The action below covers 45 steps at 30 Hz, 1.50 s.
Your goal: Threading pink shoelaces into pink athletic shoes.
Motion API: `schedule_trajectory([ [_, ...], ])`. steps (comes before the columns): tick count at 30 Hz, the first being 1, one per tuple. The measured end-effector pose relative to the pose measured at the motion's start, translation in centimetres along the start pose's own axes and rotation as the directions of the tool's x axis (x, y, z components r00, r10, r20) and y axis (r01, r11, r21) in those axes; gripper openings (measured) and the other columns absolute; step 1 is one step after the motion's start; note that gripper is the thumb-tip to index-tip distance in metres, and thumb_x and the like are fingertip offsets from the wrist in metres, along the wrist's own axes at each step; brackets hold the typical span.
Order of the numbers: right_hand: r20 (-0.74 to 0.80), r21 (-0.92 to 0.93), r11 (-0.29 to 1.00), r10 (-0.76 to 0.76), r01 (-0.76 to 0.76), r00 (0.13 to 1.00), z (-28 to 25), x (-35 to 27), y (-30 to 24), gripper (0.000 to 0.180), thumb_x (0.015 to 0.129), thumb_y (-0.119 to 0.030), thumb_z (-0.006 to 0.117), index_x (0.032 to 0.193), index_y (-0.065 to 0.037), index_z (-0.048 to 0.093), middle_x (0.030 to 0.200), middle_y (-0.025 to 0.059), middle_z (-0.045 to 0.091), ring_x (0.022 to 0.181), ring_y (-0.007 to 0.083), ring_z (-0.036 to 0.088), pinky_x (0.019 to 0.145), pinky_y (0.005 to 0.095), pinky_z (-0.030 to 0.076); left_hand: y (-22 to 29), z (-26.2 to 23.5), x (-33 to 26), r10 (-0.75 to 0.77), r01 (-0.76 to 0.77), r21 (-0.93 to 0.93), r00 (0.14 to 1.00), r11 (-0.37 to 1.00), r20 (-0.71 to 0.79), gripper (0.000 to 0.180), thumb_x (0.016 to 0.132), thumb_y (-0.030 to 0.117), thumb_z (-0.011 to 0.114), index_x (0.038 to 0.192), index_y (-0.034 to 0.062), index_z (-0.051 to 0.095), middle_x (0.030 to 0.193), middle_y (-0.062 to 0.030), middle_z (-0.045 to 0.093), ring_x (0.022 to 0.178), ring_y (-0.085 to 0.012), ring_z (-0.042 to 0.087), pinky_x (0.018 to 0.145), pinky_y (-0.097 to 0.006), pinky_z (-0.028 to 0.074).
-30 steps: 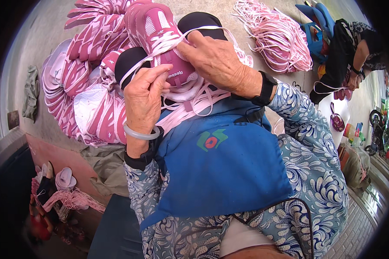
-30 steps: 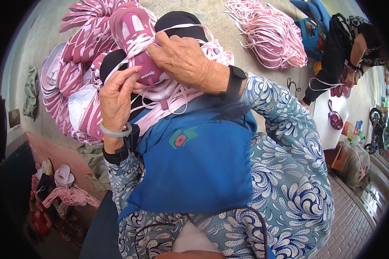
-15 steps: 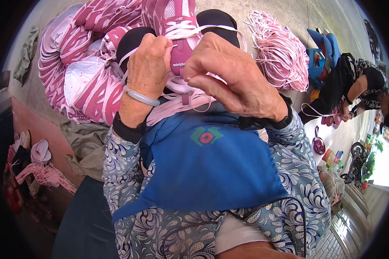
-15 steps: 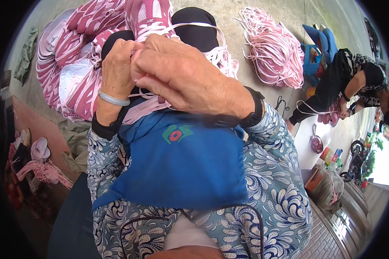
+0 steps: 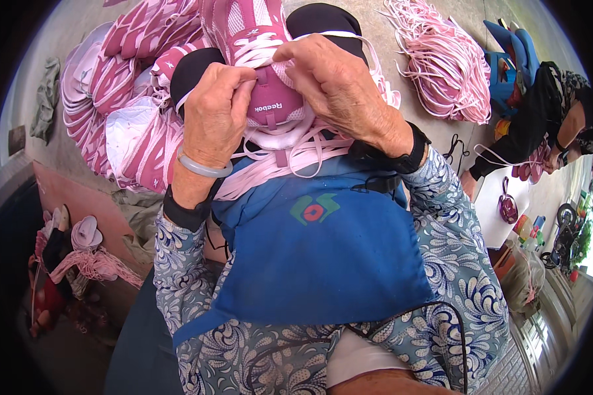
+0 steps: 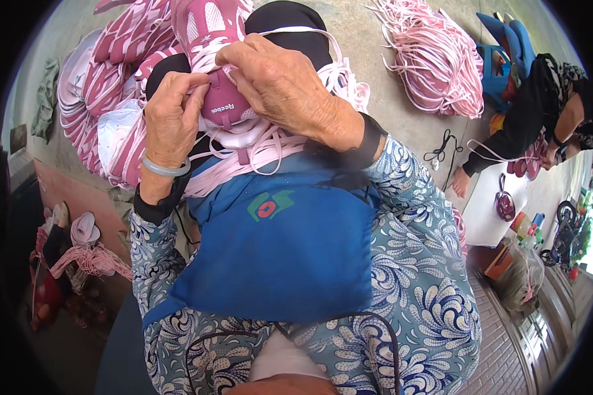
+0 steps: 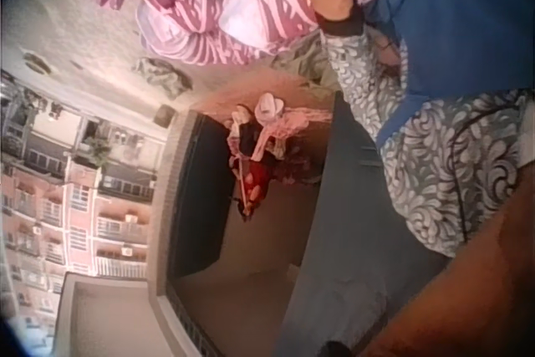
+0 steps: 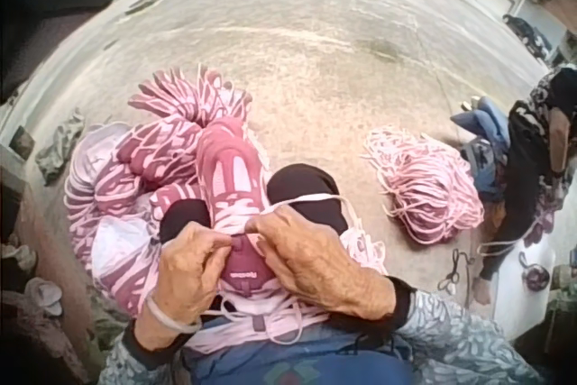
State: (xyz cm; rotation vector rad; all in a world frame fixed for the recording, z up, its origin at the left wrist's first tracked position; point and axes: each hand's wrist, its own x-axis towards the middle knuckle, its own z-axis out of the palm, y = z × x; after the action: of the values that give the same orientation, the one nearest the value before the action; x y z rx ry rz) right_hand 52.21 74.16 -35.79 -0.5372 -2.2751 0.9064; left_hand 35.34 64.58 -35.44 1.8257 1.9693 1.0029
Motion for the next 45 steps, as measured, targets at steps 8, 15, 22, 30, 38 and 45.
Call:
schedule_trajectory([
  [8, -0.043, -0.238, 0.971, 0.019, -0.029, 0.999, 1.6, -0.5, -0.3, 0.016, 0.076, -0.021, 0.066, 0.087, -0.009, 0.066, 0.084, 0.0086, 0.053, 0.069, 0.0259, 0.061, 0.057, 0.0369, 0.050, 0.4, 0.8, -0.4, 0.001, -0.001, 0.004, 0.998, 1.000, -0.056, 0.014, 0.078, -0.004, 0.059, 0.091, 0.0011, 0.061, 0.083, -0.0124, 0.062, 0.073, -0.0274, 0.063, 0.063, -0.033, 0.050],
  [15, 0.051, -0.335, 0.942, 0.021, -0.003, 0.998, 1.4, -0.5, 0.0, 0.019, 0.079, -0.017, 0.067, 0.096, -0.010, 0.066, 0.083, 0.0073, 0.053, 0.071, 0.0251, 0.058, 0.060, 0.0336, 0.048, 0.2, 1.5, -0.6, -0.194, 0.174, -0.175, 0.975, 0.969, -0.104, 0.010, 0.078, 0.000, 0.065, 0.086, 0.0027, 0.061, 0.072, -0.0061, 0.064, 0.057, -0.0156, 0.059, 0.054, -0.025, 0.046],
  [22, 0.194, -0.446, 0.881, -0.076, 0.157, 0.978, 1.7, 0.5, -0.1, 0.011, 0.083, -0.016, 0.060, 0.092, -0.009, 0.062, 0.085, 0.0075, 0.053, 0.071, 0.0244, 0.059, 0.057, 0.0344, 0.048, -0.2, 2.4, -1.2, -0.138, 0.114, -0.109, 0.957, 0.988, -0.256, 0.011, 0.076, 0.002, 0.067, 0.085, 0.0031, 0.061, 0.073, -0.0074, 0.064, 0.061, -0.0181, 0.061, 0.058, -0.027, 0.048],
  [30, 0.263, -0.231, 0.946, -0.164, 0.228, 0.951, -2.8, 1.9, -1.5, 0.011, 0.083, -0.010, 0.061, 0.091, -0.005, 0.057, 0.080, 0.0110, 0.048, 0.070, 0.0305, 0.055, 0.057, 0.0370, 0.044, 0.5, 1.8, -1.5, 0.103, -0.098, 0.029, 0.953, 0.995, -0.287, 0.016, 0.076, 0.005, 0.069, 0.091, 0.0052, 0.064, 0.092, -0.0053, 0.058, 0.070, -0.0209, 0.061, 0.059, -0.030, 0.048],
  [38, 0.464, 0.071, 0.825, 0.471, -0.561, 0.751, -6.8, 4.2, -4.1, 0.026, 0.089, -0.021, 0.046, 0.092, 0.003, 0.054, 0.080, 0.0097, 0.054, 0.073, 0.0177, 0.051, 0.068, 0.0299, 0.042, 5.3, 1.7, -1.5, 0.178, -0.213, -0.394, 0.976, 0.894, -0.123, 0.009, 0.078, -0.001, 0.067, 0.087, -0.0003, 0.066, 0.077, -0.0103, 0.063, 0.064, -0.0184, 0.061, 0.059, -0.028, 0.049],
  [45, 0.460, 0.134, 0.911, 0.292, -0.390, 0.839, -6.5, 3.6, -3.4, 0.014, 0.090, -0.008, 0.048, 0.095, 0.002, 0.056, 0.084, 0.0074, 0.055, 0.075, 0.0153, 0.050, 0.072, 0.0267, 0.041, 13.7, 4.7, -1.6, 0.426, -0.307, -0.784, 0.903, 0.539, -0.060, 0.012, 0.075, 0.004, 0.068, 0.085, 0.0055, 0.061, 0.086, -0.0080, 0.056, 0.074, -0.0248, 0.055, 0.066, -0.035, 0.046],
])
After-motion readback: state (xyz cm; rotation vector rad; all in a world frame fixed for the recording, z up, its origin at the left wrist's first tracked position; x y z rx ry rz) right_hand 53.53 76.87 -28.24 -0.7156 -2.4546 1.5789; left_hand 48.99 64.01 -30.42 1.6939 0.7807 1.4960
